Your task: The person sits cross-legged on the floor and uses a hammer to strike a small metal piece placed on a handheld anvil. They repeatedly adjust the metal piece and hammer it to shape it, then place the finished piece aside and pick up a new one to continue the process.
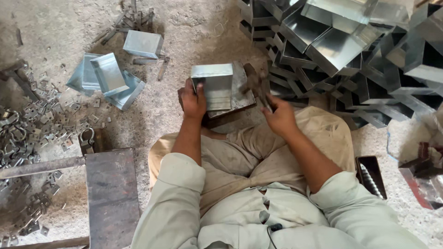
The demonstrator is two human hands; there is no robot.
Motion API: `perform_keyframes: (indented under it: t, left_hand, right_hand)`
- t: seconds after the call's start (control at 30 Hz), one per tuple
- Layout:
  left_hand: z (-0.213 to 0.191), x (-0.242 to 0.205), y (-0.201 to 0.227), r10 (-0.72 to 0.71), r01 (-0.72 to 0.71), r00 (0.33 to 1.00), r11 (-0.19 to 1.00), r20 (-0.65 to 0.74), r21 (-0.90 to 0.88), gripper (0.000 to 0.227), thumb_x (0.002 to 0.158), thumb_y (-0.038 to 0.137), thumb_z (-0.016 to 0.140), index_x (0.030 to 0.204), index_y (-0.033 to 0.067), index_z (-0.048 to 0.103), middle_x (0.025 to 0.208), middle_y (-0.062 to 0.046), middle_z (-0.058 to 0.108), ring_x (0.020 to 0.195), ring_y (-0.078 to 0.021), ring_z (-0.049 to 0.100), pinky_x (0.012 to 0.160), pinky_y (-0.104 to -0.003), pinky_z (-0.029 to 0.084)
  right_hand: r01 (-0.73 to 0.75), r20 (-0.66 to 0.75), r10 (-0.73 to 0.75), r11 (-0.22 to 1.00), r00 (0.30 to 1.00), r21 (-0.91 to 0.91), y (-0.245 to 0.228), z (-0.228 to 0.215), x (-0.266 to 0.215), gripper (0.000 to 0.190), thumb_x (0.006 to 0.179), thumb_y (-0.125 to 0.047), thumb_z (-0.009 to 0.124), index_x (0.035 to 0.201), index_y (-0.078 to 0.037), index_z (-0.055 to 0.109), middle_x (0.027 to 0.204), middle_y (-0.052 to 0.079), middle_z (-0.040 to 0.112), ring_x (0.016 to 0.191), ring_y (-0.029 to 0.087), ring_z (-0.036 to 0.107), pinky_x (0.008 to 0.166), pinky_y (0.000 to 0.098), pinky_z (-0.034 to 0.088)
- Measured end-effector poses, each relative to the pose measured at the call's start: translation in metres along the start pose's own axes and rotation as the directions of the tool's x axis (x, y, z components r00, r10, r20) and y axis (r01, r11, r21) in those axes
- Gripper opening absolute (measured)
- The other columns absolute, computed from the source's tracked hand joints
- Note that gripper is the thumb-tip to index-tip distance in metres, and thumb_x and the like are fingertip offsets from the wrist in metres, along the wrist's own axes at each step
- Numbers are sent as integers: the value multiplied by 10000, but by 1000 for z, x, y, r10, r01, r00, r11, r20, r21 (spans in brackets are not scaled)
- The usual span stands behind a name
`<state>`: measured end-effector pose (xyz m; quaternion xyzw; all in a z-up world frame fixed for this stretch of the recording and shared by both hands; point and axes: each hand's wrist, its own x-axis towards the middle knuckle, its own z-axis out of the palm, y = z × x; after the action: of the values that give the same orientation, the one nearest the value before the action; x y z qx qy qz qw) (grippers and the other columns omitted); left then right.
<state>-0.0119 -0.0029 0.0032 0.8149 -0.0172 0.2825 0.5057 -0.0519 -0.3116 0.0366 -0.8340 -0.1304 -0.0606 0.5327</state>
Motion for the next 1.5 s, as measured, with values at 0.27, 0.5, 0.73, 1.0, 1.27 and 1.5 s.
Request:
perform_keyframes:
  t: [0.27, 0.5, 0.73, 1.0, 1.27, 1.5]
  left_hand:
    - [18, 5, -20, 148, -146, 989, 974, -1, 173, 290, 996, 74, 558, 1267, -22, 525, 951, -267, 698, 861, -517, 671, 695, -544, 549]
    - [19, 0, -35, 153, -152, 988, 978, 2, 146, 250, 1033, 84, 568, 1268, 2, 541, 969, -260, 714, 873, -503, 692, 695, -519, 555]
    - [30, -6, -78, 217, -190, 976, 878, -13, 440, 473, 982, 110, 593, 1394, -93, 480, 1225, -335, 637, 975, -526, 614, 871, -562, 504]
    - [26, 2, -53, 116, -109, 993, 932, 0, 346, 440, 1020, 114, 598, 1390, -81, 461, 1042, -319, 682, 886, -528, 626, 785, -577, 496]
    - [29, -3, -59, 186, -156, 982, 901, -35, 404, 453, 995, 99, 593, 1382, -99, 465, 959, -335, 685, 806, -528, 635, 725, -577, 511]
    - [24, 6, -35, 75, -71, 997, 957, -4, 281, 385, 973, 70, 603, 1324, -51, 504, 923, -322, 689, 814, -544, 636, 711, -583, 514]
  right_hand:
    - [508, -353, -550, 835, 757, -212, -132, -108, 37, 586, 1083, -65, 722, 1612, -190, 504, 932, 96, 745, 645, 122, 701, 592, 267, 543]
    - [451, -391, -566, 820, 726, -352, -128, -73, 47, 414, 1095, -23, 713, 1440, -198, 565, 850, 46, 667, 715, 130, 654, 628, 281, 549]
    - [440, -177, -503, 846, 846, -300, -147, -74, 39, 611, 1021, -14, 747, 1565, -136, 499, 1007, 153, 691, 840, 239, 674, 744, 321, 554]
    - [483, 27, -514, 784, 857, -391, -145, -61, 37, 670, 992, -18, 725, 1587, -190, 469, 919, 111, 618, 805, 309, 624, 738, 384, 523]
    - [418, -124, -482, 840, 867, -345, -136, -47, 23, 596, 1016, -38, 713, 1554, -179, 499, 932, 128, 619, 767, 300, 609, 694, 389, 524]
    - [401, -47, -454, 827, 890, -395, -130, -46, 13, 566, 962, -54, 736, 1481, -216, 577, 956, 108, 663, 759, 295, 647, 666, 377, 532]
